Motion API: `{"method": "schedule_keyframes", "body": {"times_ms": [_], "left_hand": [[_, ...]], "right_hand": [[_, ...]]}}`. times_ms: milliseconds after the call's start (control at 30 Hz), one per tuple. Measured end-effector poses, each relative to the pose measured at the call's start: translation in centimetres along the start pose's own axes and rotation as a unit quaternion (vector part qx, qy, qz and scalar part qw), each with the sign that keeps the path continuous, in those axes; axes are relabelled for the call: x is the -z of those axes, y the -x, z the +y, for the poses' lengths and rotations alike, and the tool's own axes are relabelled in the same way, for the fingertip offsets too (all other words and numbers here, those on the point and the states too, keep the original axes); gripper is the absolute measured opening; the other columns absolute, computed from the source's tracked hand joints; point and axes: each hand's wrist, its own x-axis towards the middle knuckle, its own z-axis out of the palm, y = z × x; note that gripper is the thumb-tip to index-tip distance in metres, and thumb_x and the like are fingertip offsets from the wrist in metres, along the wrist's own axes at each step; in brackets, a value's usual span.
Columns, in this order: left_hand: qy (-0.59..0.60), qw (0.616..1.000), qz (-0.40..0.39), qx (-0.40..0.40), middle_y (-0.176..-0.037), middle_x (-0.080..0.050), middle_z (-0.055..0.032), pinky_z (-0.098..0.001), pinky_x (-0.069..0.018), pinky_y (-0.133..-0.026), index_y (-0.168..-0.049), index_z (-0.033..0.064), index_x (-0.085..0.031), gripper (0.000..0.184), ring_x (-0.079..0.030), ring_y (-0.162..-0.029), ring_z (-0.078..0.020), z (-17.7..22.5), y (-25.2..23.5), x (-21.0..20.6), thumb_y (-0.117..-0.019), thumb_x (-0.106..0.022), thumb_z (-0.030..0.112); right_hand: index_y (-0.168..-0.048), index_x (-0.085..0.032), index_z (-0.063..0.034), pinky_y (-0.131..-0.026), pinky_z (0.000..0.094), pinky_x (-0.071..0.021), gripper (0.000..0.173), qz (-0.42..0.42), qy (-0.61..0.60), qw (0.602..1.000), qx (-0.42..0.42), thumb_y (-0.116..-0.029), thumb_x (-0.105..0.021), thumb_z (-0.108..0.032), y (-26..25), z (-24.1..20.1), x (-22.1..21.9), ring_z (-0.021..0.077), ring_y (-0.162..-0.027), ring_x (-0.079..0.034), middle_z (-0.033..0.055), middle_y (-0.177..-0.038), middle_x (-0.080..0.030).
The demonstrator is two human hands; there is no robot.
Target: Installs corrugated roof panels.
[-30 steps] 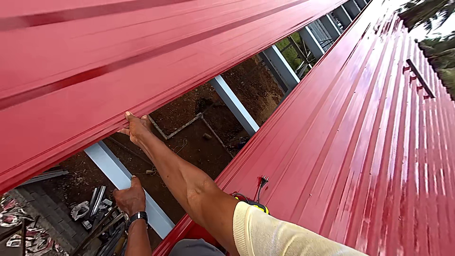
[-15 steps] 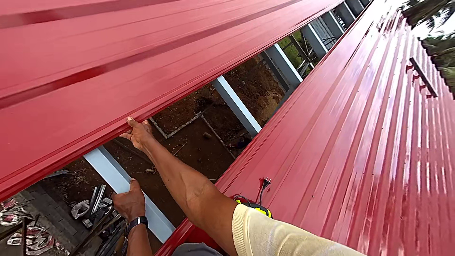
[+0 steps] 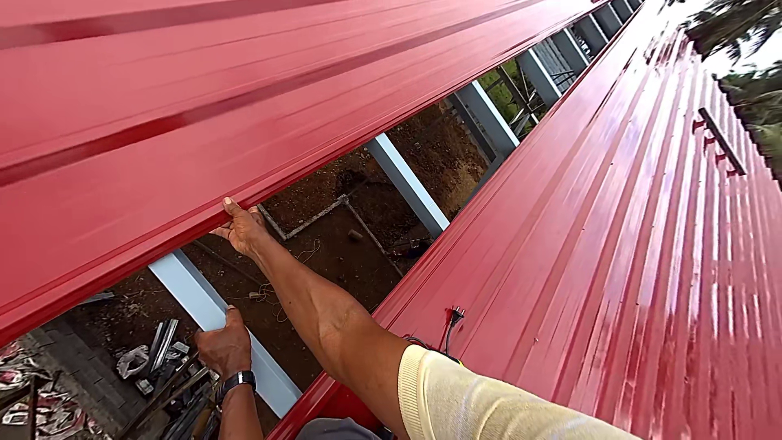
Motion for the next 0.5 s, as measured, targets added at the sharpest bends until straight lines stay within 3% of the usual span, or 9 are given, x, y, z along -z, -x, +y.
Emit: {"method": "schedule_keyframes", "body": {"times_ms": [167,500], "left_hand": [[-0.009,1.000,-0.006,0.005,-0.121,-0.066,-0.0269,-0.0601,-0.0485,-0.099,-0.135,-0.0054,-0.055,0.074,-0.063,-0.118,-0.0403,0.15,0.05,0.13,-0.0916,-0.067,0.053],[0.006,1.000,-0.004,-0.007,-0.120,-0.067,-0.0254,-0.0587,-0.0484,-0.100,-0.134,-0.0053,-0.056,0.072,-0.064,-0.117,-0.0383,-0.22,-0.19,-0.14,-0.0917,-0.067,0.052]], "right_hand": [[-0.151,-0.037,-0.0217,-0.086,0.0566,-0.0574,0.052,0.005,-0.018,1.000,0.002,-0.1044,-0.060,-0.029,-0.38,-0.33,-0.32,0.0341,-0.107,-0.065,0.0181,-0.132,-0.058],[-0.150,-0.038,-0.0189,-0.092,0.0529,-0.0564,0.056,-0.007,-0.047,0.999,0.020,-0.1013,-0.065,-0.021,-0.57,-0.27,0.03,0.0322,-0.114,-0.064,0.0170,-0.136,-0.057]]}}
